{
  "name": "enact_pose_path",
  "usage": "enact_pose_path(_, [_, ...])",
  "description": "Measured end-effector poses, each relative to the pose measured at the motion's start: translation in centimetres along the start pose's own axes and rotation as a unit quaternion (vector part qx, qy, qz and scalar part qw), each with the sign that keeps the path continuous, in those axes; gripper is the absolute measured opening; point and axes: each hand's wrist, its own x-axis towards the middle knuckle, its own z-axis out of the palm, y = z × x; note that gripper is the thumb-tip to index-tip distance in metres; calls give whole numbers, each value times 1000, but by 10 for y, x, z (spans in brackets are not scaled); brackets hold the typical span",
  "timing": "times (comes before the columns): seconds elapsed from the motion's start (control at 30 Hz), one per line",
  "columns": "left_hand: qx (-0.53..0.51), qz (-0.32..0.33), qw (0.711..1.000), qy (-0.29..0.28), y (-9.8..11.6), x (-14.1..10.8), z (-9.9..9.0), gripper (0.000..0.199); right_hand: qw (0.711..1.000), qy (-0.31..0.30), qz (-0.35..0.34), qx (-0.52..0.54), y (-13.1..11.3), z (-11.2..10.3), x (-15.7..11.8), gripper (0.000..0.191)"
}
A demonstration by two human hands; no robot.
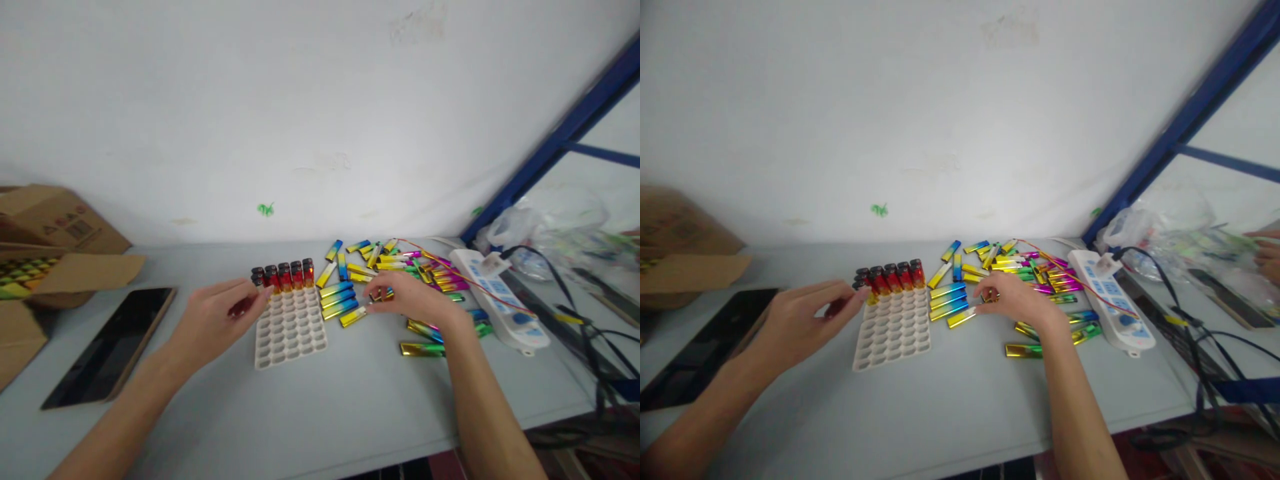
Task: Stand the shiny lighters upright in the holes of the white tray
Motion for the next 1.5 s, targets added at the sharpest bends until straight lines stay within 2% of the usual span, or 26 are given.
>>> enact_pose_path(0.1, [-21,5,1000,-9,6,-1,4,41,999,-21,-31,-4,0,5,-1,13])
enact_pose_path(0.23, [-70,-14,996,-48,15,-4,12,43,999,-27,-42,12,-4,8,0,13])
enact_pose_path(0.37, [-148,-68,984,-76,29,-7,22,46,996,16,-54,64,-15,4,0,15])
enact_pose_path(0.47, [-215,-127,966,-75,41,-7,28,35,988,21,-46,147,-28,4,3,21])
enact_pose_path(0.53, [-268,-171,946,-59,47,-6,31,22,976,41,-53,207,-38,7,5,26])
enact_pose_path(0.6, [-336,-201,918,-61,51,-5,34,25,960,73,-67,263,-48,13,8,31])
enact_pose_path(0.67, [-405,-226,882,-91,52,-5,36,32,945,89,-79,305,-56,22,12,34])
enact_pose_path(0.8, [-502,-263,808,-159,47,-5,41,31,929,100,-95,343,-66,41,19,35])
enact_pose_path(0.93, [-547,-266,771,-187,43,-4,42,32,935,110,-107,320,-67,54,22,35])
enact_pose_path(1.07, [-590,-285,732,-186,42,-3,39,36,948,156,-103,258,-67,56,24,38])
enact_pose_path(1.13, [-594,-287,733,-165,41,-2,36,38,946,192,-71,249,-67,57,25,39])
enact_pose_path(1.23, [-581,-284,752,-129,37,-3,33,37,948,231,-56,214,-67,60,25,36])
enact_pose_path(1.37, [-564,-281,771,-91,31,-3,34,41,958,235,-82,142,-71,64,26,29])
enact_pose_path(1.5, [-564,-295,768,-70,24,-4,39,40,962,217,-109,121,-74,69,24,27])
